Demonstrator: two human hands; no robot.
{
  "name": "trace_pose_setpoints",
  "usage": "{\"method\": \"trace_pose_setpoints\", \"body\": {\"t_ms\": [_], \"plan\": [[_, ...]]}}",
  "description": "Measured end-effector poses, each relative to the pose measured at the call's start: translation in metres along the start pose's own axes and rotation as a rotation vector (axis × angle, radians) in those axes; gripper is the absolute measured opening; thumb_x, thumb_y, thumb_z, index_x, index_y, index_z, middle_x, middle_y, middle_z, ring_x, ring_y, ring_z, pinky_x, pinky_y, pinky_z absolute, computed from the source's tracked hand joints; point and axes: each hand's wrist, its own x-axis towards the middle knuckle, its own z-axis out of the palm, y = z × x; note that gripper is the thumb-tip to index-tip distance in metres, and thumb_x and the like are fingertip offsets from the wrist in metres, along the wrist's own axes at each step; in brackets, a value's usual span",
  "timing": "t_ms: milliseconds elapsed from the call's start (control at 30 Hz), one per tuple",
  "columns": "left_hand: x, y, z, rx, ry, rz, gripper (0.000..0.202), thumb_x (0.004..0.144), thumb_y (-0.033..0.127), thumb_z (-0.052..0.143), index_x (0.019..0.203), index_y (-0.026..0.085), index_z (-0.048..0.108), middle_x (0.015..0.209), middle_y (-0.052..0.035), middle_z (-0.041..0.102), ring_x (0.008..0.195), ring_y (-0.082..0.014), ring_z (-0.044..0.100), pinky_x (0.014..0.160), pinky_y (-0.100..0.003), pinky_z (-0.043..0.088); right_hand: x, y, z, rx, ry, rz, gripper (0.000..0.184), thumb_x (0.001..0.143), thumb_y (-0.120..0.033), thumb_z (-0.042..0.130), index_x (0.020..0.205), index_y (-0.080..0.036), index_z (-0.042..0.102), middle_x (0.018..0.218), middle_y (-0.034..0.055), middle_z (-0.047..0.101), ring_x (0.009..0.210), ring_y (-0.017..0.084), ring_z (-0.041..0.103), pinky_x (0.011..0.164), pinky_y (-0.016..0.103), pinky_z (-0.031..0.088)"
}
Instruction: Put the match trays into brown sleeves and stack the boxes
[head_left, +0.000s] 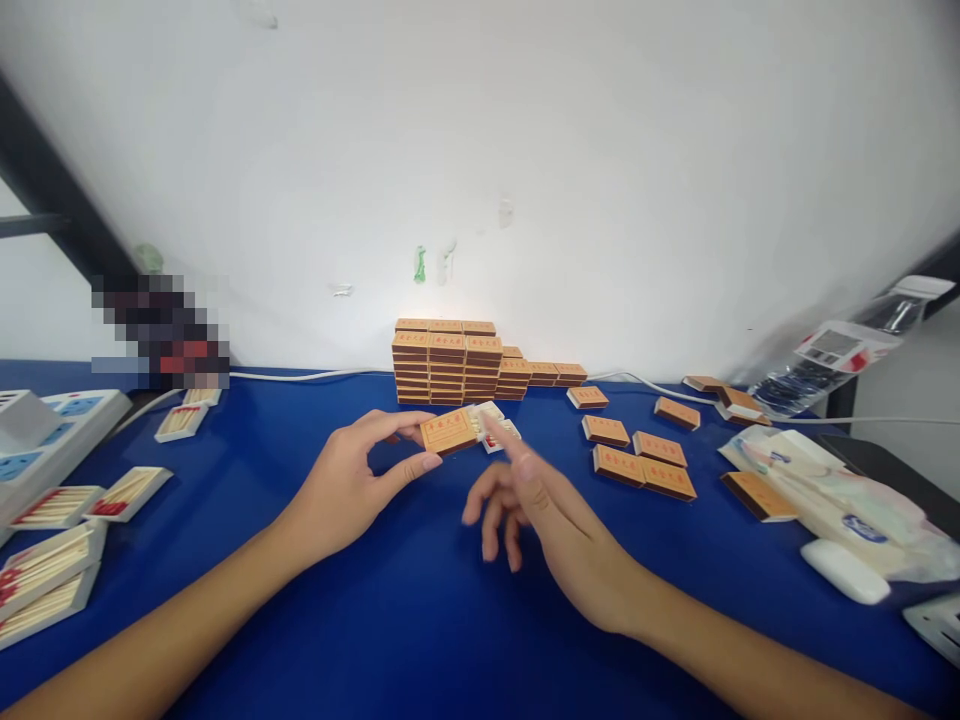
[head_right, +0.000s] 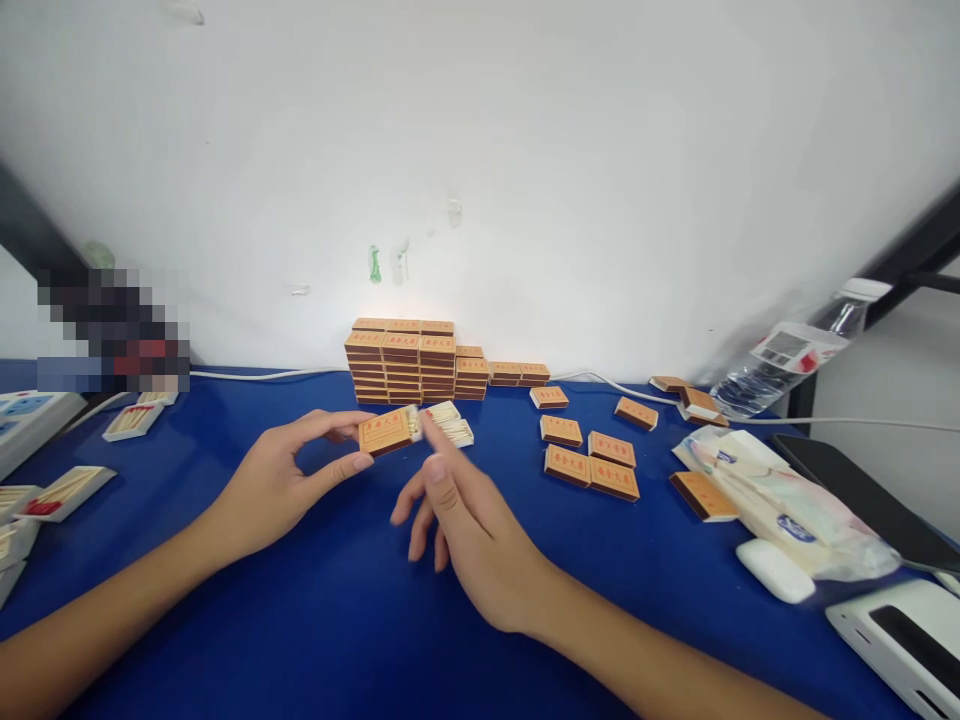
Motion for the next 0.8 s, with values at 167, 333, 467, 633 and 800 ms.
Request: {"method": "trace_pose_setpoints", "body": {"t_ms": [167,333,467,633,800], "plan": [[-0.002,0.0,0.002,0.007,-0.004,0.015,0.039,0.094,0.047,0.075,0.129,0.029,0.074,0.108,-0.0031,0.078,0.099,-0.0237,0.072,0.094,-0.039,0.059,-0.001,0.001,0.003,0.039,0.06,-0.021,0.084,0.105,-0.069,0.042,0.171,-0.036,0.003,0.098,0.0035,0.068,0.067,0.017,0.066,0.053,0.027,0.051],[-0.002,-0.001,0.003,0.012,-0.012,0.02,0.039,0.095,0.047,0.074,0.129,0.03,0.074,0.108,-0.0027,0.078,0.099,-0.0235,0.072,0.094,-0.039,0.058,-0.003,-0.005,0.004,0.072,-0.12,0.066,0.082,0.104,-0.072,0.041,0.17,-0.03,0.016,0.092,0.0041,0.067,0.066,0.017,0.065,0.052,0.027,0.05],[-0.002,-0.001,0.002,0.001,-0.012,0.025,0.039,0.094,0.047,0.075,0.13,0.03,0.074,0.11,-0.0031,0.078,0.101,-0.0238,0.072,0.096,-0.04,0.057,0.001,-0.005,0.0,0.038,0.006,0.019,0.077,0.106,-0.068,0.042,0.168,-0.029,0.02,0.091,0.0033,0.066,0.065,0.016,0.064,0.051,0.027,0.049],[-0.004,0.001,0.002,-0.043,-0.081,0.013,0.04,0.094,0.047,0.076,0.13,0.031,0.074,0.113,-0.0024,0.078,0.104,-0.0233,0.072,0.096,-0.038,0.058,0.009,-0.003,-0.012,-0.406,0.071,-0.102,0.075,0.097,-0.048,0.071,0.162,-0.032,0.038,0.122,0.0094,0.062,0.09,0.02,0.065,0.065,0.032,0.058],[-0.005,0.004,0.004,-0.095,-0.179,0.051,0.035,0.094,0.047,0.076,0.125,0.031,0.076,0.118,-0.0028,0.078,0.111,-0.0242,0.07,0.101,-0.04,0.056,0.022,-0.005,-0.03,-0.577,-0.002,-0.224,0.028,0.096,-0.041,0.073,0.12,-0.027,0.072,0.12,0.0082,0.067,0.092,0.02,0.066,0.07,0.033,0.058]]}}
